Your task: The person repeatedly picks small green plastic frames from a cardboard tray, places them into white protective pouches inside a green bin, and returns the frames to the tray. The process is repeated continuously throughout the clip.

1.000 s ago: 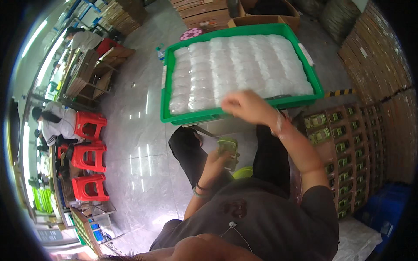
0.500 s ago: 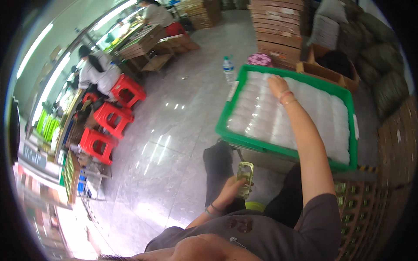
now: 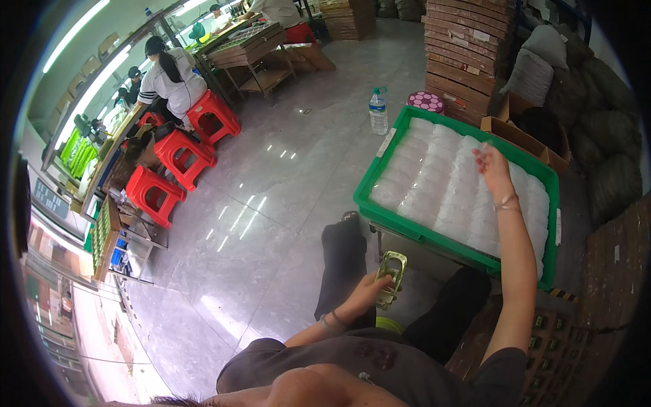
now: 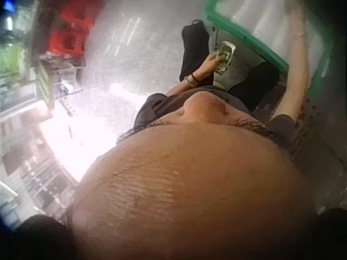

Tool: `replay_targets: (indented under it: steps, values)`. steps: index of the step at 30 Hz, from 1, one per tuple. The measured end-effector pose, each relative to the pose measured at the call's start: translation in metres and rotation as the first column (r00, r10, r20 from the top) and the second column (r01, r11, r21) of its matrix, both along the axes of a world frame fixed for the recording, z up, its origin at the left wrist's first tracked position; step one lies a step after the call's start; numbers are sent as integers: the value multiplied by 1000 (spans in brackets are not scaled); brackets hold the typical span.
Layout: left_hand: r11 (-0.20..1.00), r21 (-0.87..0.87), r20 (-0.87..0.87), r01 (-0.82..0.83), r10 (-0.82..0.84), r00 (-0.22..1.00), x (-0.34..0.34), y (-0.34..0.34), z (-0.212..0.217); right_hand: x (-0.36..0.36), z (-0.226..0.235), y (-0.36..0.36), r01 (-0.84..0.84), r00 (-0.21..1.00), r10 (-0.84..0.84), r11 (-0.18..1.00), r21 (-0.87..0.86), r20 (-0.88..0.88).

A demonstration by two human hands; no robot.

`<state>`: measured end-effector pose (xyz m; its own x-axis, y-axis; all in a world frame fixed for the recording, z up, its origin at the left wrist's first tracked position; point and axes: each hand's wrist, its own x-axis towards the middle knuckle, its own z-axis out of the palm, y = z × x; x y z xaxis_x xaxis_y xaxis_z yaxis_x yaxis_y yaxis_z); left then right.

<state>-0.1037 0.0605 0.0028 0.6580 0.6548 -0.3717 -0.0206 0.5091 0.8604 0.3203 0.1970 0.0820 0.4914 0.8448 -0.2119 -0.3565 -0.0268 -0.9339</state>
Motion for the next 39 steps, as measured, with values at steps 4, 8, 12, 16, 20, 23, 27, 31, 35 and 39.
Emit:
replay_targets:
  steps: [4,8,12,16,20,23,27,31,35,39]
  values:
    - [1000,5,9,5,-5,1000,6,2,2,-35,22,-67,-30,951,35,999,20,-308]
    - [999,-15,27,37,-37,999,15,3,4,-61,24,-119,-54,982,74,992,114,-176]
    - [985,-169,71,-32,45,996,24,0,4,-172,44,-162,-85,981,36,964,252,192]
    - [990,-137,61,-44,53,997,26,-4,25,-245,38,-192,-44,722,-136,970,241,678]
    - [997,-34,70,-66,68,995,27,-10,36,-254,17,-200,35,369,-293,953,302,882]
    - [997,63,28,-54,52,998,28,-10,31,-255,12,-202,26,286,-283,957,288,915]
    - [988,155,-22,-26,29,999,31,-13,31,-253,6,-205,5,211,-267,962,272,940]
    - [977,206,-2,-51,52,999,35,-14,31,-258,1,-203,4,207,-193,980,197,959]
    - [970,242,-48,-25,38,998,36,-15,39,-251,-7,-203,-20,369,-114,991,130,922]
    - [964,267,-86,-5,29,996,37,-15,38,-244,-11,-202,-61,462,-24,996,59,886]
